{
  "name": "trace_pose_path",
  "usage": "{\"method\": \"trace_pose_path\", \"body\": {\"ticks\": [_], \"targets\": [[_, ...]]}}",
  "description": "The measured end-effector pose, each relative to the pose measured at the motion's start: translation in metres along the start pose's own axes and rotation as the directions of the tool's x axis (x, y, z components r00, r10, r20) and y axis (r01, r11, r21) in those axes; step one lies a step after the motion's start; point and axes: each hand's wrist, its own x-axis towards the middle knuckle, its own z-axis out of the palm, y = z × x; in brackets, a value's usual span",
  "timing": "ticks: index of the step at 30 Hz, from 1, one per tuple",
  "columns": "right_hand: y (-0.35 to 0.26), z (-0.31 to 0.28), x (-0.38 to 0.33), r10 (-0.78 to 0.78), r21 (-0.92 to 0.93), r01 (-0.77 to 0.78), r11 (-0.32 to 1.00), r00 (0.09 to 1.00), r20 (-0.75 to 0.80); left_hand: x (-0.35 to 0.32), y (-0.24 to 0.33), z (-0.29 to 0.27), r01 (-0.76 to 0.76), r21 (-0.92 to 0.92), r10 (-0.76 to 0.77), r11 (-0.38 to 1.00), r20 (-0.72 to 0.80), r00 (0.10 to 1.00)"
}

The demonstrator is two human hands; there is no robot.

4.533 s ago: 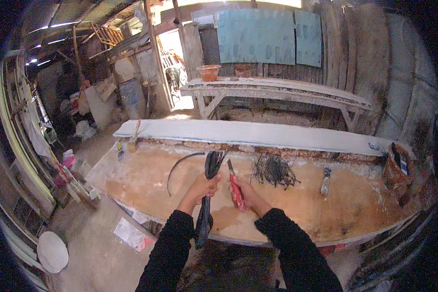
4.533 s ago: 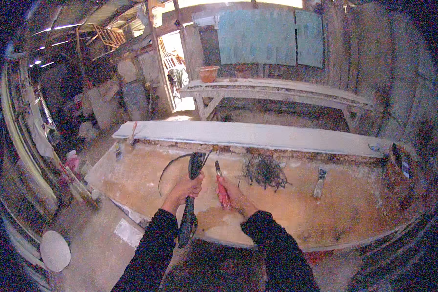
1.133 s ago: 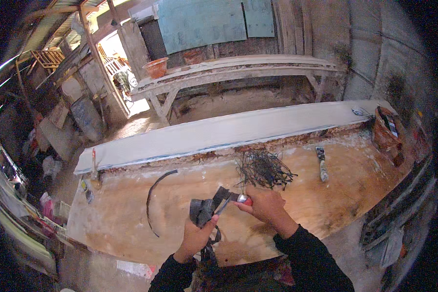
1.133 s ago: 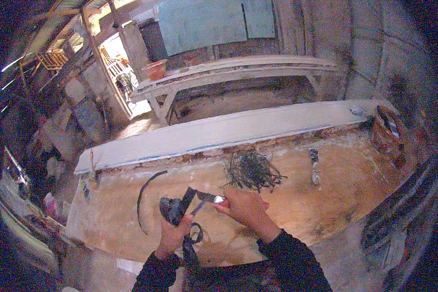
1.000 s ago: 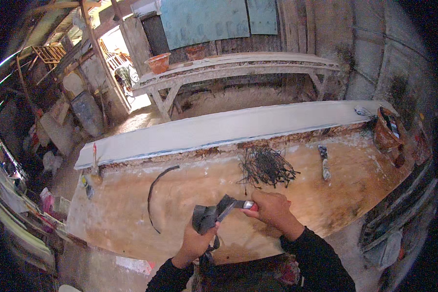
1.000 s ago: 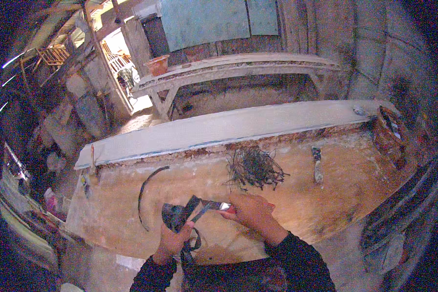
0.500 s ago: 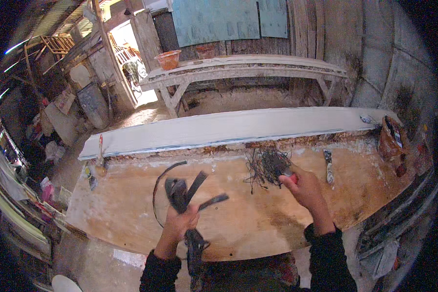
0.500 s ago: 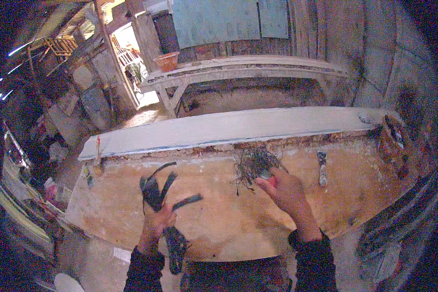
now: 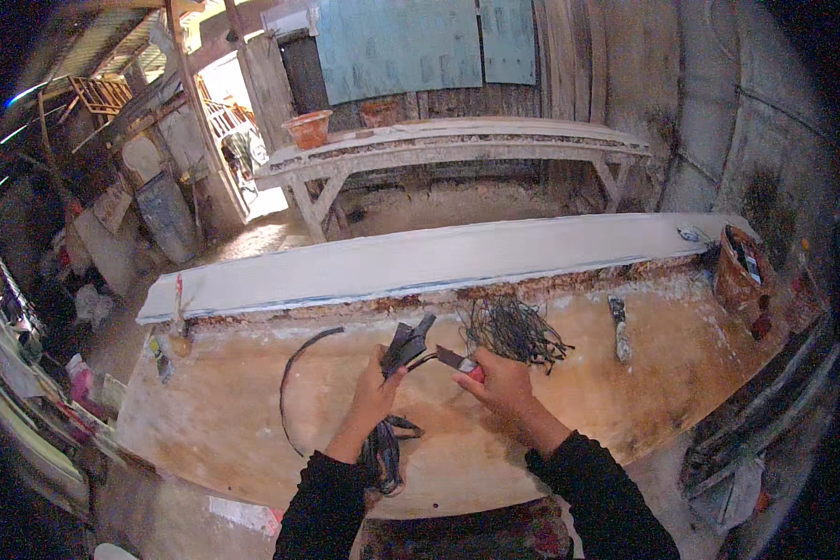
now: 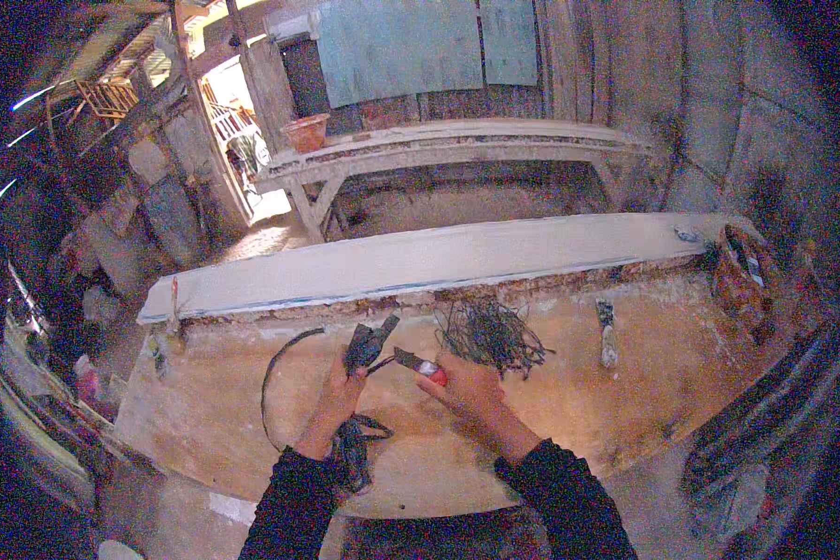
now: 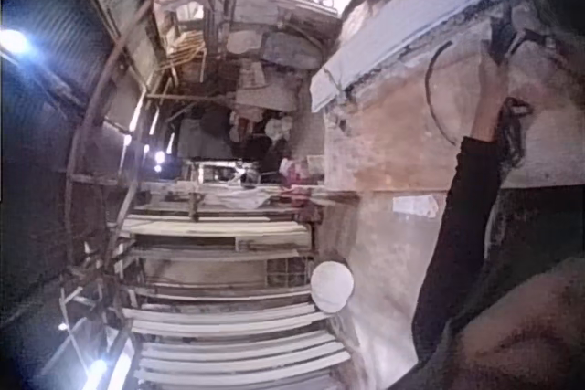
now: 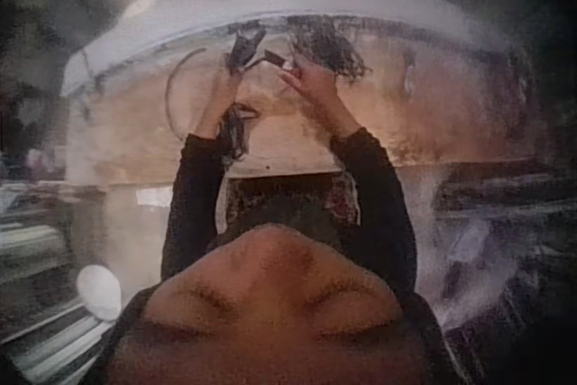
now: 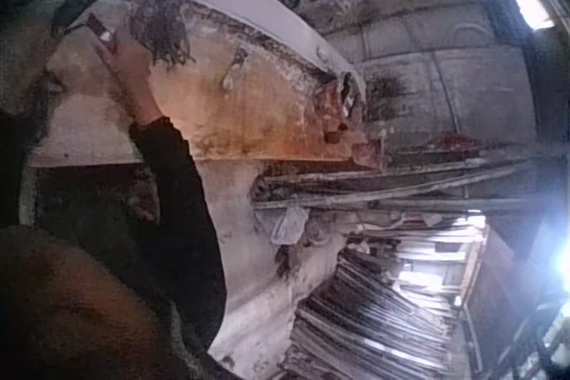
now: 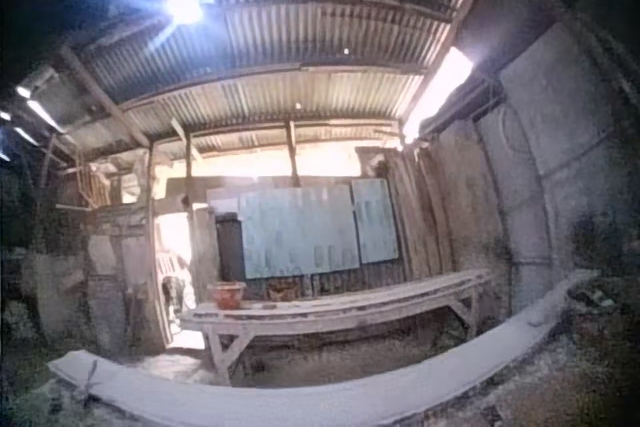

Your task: The person uses a red utility knife to cut a long black rubber strip into short segments on a wooden workbench. The person repeatedly slices the rubber, gathers the cut pieces, and then peels apart the layers of a rubber strip by hand.

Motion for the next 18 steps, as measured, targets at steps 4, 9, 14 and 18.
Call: {"method": "trace_pose_path", "body": {"ticks": [4, 9, 14, 18], "targets": [[-0.008, -0.002, -0.002, -0.051, -0.012, 0.051, 0.999, 0.999, 0.013, 0.002, 0.009, -0.002, 0.090, 0.088, -0.091, 0.992, 0.009, 0.996], [-0.017, -0.012, -0.003, -0.044, -0.016, 0.045, 0.999, 0.999, 0.018, 0.001, 0.004, 0.000, 0.044, 0.140, -0.042, 0.989, -0.020, 0.999], [-0.018, -0.013, -0.001, 0.003, -0.043, 0.002, 0.999, 0.995, 0.100, -0.001, 0.010, 0.006, 0.024, 0.158, -0.015, 0.987, -0.057, 0.998], [-0.019, -0.011, -0.003, 0.011, -0.022, -0.009, 1.000, 0.994, 0.106, -0.003, 0.017, 0.009, 0.028, 0.148, -0.017, 0.989, -0.072, 0.997]]}}
